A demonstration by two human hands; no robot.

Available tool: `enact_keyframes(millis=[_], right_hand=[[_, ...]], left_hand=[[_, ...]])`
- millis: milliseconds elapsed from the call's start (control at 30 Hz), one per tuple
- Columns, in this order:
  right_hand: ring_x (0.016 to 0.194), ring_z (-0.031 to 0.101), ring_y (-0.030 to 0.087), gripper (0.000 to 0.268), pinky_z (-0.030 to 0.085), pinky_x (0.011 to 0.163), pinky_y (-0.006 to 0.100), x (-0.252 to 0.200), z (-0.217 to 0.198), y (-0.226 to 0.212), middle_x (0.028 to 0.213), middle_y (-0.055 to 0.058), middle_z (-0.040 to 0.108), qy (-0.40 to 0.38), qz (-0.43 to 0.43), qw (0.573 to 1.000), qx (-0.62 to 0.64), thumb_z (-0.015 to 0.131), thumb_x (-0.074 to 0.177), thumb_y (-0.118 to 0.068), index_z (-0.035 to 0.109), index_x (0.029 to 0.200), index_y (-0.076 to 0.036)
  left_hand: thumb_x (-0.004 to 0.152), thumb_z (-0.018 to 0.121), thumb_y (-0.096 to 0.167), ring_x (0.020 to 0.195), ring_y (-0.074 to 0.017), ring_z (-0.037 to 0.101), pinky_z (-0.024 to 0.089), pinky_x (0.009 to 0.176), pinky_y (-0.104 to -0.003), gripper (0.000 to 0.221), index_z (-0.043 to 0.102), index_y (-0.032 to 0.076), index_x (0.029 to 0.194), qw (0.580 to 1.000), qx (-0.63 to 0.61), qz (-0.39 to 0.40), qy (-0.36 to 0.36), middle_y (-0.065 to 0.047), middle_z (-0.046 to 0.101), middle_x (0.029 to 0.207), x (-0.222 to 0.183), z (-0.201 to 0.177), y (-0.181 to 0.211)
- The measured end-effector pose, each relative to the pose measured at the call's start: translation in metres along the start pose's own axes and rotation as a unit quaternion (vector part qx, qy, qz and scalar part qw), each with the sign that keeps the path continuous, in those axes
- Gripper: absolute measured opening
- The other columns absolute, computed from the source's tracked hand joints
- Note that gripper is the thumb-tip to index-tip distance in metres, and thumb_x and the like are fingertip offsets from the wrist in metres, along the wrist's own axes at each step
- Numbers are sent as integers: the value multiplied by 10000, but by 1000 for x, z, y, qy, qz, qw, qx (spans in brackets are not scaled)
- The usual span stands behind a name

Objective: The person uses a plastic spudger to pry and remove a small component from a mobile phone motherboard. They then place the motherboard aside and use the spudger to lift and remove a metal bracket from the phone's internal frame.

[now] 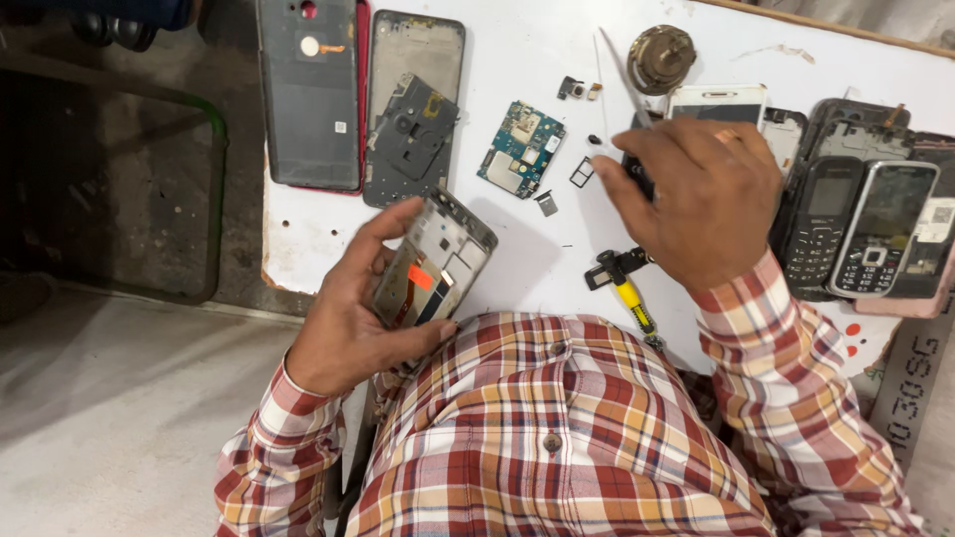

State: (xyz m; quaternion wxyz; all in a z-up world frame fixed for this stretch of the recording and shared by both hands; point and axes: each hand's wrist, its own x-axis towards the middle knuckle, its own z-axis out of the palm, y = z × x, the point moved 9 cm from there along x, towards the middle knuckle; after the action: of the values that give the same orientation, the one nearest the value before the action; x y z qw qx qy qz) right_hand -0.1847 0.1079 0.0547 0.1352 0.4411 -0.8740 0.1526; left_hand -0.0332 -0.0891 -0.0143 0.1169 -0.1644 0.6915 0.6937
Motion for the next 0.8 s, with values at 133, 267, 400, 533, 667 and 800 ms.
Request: enact_keyframes(millis=[133, 267, 400, 533, 667, 800], right_hand=[[766, 679, 216, 140, 492, 675, 352, -16, -10, 11, 944, 134, 731, 8, 111, 981, 157, 728, 1020, -107, 761, 1083, 13], [782, 699, 132, 166, 548, 643, 254, -41, -8, 8, 994, 128, 752, 22, 178, 923, 341, 647, 1076, -93, 741, 1171, 5], [819, 724, 128, 153, 567, 666, 231, -58, 4, -13, 1068, 139, 756, -16, 185, 884, 428, 717, 1029, -105, 744, 1145, -9], [919, 734, 165, 187, 573, 763, 269, -58, 17, -17, 1070, 143, 755, -38, 177, 860, 478, 734, 983, -98, 731, 1141, 2], [968, 747, 164, 163, 599, 789, 257, -62, 28, -9, 1074, 131, 761, -35, 204, 823, 529, 726, 999, -90, 724, 1139, -5], [914, 723, 136, 172, 571, 745, 246, -66, 36, -4, 1035, 115, 757, -20, 218, 805, 551, 770, 973, -91, 722, 1112, 0]], left_hand=[[680, 886, -91, 1300, -248, 603, 581, 1090, -377, 1175, 235, 92, 1640, 991, -100, 50, 73, -144, 535, 1408, 1, -11, 3], [731, 870, -93, 1271, -253, 650, 645, 1057, -404, 1174, 190, 108, 1667, 968, -194, 87, 135, -169, 590, 1397, 9, -13, 9], [799, 821, -85, 1185, -274, 690, 661, 990, -421, 1120, 162, 122, 1681, 959, -235, 96, 127, -233, 650, 1307, 26, 11, 15], [952, 742, -67, 1317, -253, 637, 598, 1129, -403, 980, 138, 105, 1704, 962, -218, 135, 96, -227, 595, 1446, 37, 41, 31], [1009, 661, -14, 1356, -257, 643, 595, 1128, -389, 900, 88, 93, 1694, 969, -193, 127, 88, -210, 597, 1474, 34, 49, 30], [1045, 651, -15, 1426, -264, 586, 562, 1203, -408, 829, 132, 78, 1686, 976, -109, 162, 100, -213, 529, 1535, 33, 54, 34]])
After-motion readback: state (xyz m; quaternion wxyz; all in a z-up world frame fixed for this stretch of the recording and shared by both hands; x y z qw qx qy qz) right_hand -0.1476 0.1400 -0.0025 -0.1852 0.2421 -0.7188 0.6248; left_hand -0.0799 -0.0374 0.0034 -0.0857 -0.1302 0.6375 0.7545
